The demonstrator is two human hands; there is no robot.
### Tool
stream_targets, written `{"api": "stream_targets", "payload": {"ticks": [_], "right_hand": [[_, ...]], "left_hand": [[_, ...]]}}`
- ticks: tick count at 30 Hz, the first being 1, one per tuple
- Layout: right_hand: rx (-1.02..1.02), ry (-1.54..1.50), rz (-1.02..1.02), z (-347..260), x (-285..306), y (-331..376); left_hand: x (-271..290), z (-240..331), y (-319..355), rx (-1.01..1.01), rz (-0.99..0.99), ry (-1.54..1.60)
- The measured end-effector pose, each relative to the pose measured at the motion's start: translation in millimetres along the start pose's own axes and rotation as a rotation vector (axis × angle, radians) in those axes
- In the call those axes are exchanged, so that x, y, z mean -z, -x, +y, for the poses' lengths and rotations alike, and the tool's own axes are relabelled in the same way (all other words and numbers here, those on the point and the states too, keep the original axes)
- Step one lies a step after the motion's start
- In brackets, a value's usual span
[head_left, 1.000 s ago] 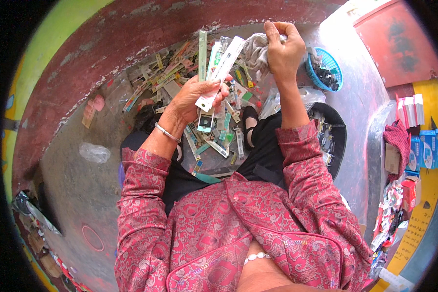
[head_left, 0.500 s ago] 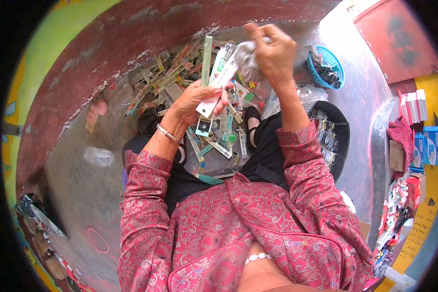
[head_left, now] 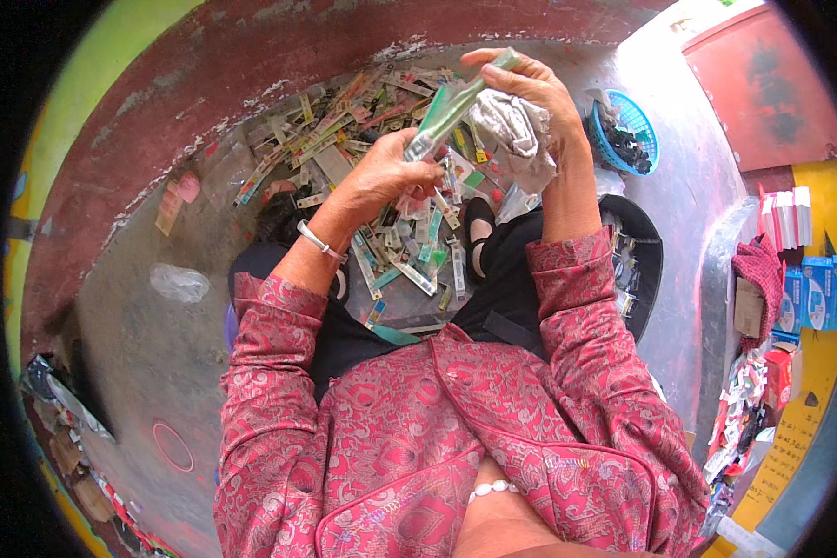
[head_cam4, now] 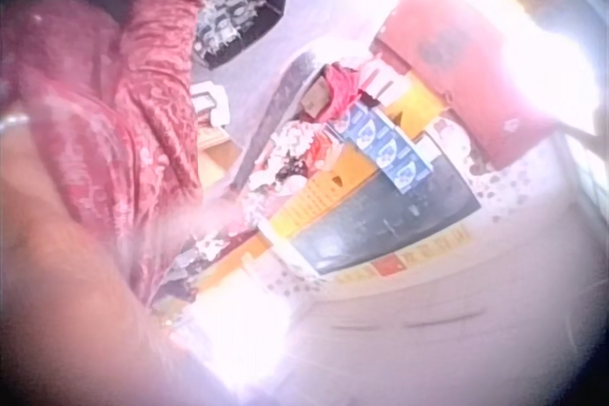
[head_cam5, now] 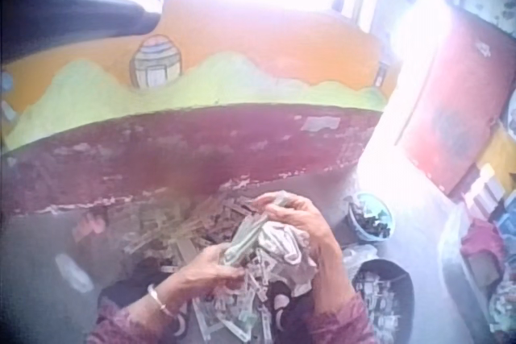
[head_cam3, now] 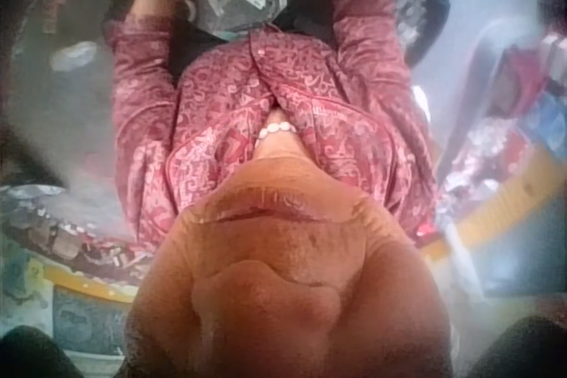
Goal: The person picks up small packets from a pile on the floor, wipes them with a cloth, and places them into a clear plastic bag.
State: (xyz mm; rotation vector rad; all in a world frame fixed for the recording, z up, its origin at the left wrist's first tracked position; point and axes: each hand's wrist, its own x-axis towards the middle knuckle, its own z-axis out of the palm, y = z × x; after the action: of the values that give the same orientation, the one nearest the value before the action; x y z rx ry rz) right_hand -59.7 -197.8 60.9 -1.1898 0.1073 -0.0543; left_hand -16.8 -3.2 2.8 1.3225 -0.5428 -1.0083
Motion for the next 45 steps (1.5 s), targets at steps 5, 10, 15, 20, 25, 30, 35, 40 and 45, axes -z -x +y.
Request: {"api": "stream_targets", "payload": {"ticks": [5,10,15,20,25,30,35,40,45], "right_hand": [[0.097,-0.013,0.178,5,17,-10],[0.078,-0.227,0.025,1,26,-8],[0.023,0.201,0.013,14,3,-4],[-0.001,0.241,0.076,14,-4,-5],[0.1,0.528,0.218,22,-2,-10],[0.739,0.759,0.68,16,-12,-10],[0.951,1.325,0.404,39,-39,-3],[0.7,1.48,0.899,19,26,-30],[-0.111,-0.069,0.067,14,18,-8]], "left_hand": [[-1,2,1,-0.025,0.051,0.117],[7,-6,-1,0.034,-0.049,0.3],[4,-7,-1,0.016,-0.075,0.415],[3,-6,0,0.026,-0.158,0.435],[4,-10,-1,-0.024,-0.109,0.426],[7,-15,-4,0.034,-0.056,0.451],[-2,-3,5,0.018,-0.04,0.244],[1,4,16,-0.078,-0.102,0.307],[4,2,14,-0.105,-0.174,0.495]]}}
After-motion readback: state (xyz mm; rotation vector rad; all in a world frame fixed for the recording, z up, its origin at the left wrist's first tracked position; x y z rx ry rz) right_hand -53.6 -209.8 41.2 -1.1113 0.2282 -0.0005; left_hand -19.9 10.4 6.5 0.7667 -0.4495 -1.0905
